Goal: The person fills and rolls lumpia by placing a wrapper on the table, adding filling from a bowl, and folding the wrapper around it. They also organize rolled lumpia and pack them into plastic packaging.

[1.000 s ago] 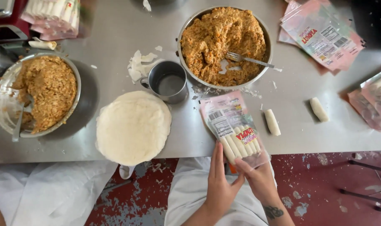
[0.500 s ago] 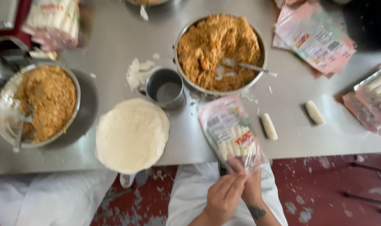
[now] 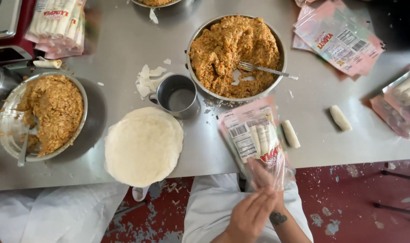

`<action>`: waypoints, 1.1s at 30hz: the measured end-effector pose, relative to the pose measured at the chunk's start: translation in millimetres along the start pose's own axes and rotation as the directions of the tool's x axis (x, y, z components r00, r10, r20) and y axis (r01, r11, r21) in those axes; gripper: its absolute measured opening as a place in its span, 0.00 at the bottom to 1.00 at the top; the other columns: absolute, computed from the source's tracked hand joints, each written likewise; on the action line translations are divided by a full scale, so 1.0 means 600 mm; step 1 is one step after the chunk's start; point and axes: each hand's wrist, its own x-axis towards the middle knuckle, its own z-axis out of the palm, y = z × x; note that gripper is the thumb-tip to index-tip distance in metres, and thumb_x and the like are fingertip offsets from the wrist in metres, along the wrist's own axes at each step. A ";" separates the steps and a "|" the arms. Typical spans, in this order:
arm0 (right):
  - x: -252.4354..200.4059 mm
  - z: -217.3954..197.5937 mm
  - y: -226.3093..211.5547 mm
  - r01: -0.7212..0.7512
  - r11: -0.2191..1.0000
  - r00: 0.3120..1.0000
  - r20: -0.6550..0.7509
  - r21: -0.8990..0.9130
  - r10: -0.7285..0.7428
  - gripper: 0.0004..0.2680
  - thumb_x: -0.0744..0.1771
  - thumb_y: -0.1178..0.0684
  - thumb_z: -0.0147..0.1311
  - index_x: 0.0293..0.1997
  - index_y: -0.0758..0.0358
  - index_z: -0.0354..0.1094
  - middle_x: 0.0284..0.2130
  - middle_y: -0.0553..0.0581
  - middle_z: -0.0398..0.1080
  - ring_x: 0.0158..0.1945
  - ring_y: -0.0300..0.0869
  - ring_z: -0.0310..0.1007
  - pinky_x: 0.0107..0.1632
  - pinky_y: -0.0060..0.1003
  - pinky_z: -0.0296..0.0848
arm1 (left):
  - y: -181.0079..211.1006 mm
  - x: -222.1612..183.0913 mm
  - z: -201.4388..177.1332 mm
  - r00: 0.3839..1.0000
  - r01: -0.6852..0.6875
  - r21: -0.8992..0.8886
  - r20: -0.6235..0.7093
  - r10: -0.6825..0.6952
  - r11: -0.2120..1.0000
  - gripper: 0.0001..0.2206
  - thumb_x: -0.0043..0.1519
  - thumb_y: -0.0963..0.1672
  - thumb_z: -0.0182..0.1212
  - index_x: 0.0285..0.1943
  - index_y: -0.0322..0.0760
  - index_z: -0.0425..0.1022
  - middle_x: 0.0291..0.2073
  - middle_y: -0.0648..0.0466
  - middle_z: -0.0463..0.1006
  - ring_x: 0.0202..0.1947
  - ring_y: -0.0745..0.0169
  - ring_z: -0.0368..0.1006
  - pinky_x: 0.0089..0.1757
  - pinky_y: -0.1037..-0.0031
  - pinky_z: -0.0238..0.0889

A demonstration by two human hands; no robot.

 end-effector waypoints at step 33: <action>0.090 -0.019 -0.018 0.176 0.952 0.945 0.315 -0.250 -0.092 0.16 0.67 0.53 0.52 0.64 0.58 0.64 0.32 0.51 0.76 0.16 0.31 0.62 0.14 0.28 0.60 | -0.001 0.018 -0.021 0.992 0.106 -0.026 -0.066 -0.107 0.994 0.13 0.74 0.36 0.48 0.60 0.20 0.76 0.55 0.38 0.80 0.53 0.44 0.80 0.56 0.61 0.75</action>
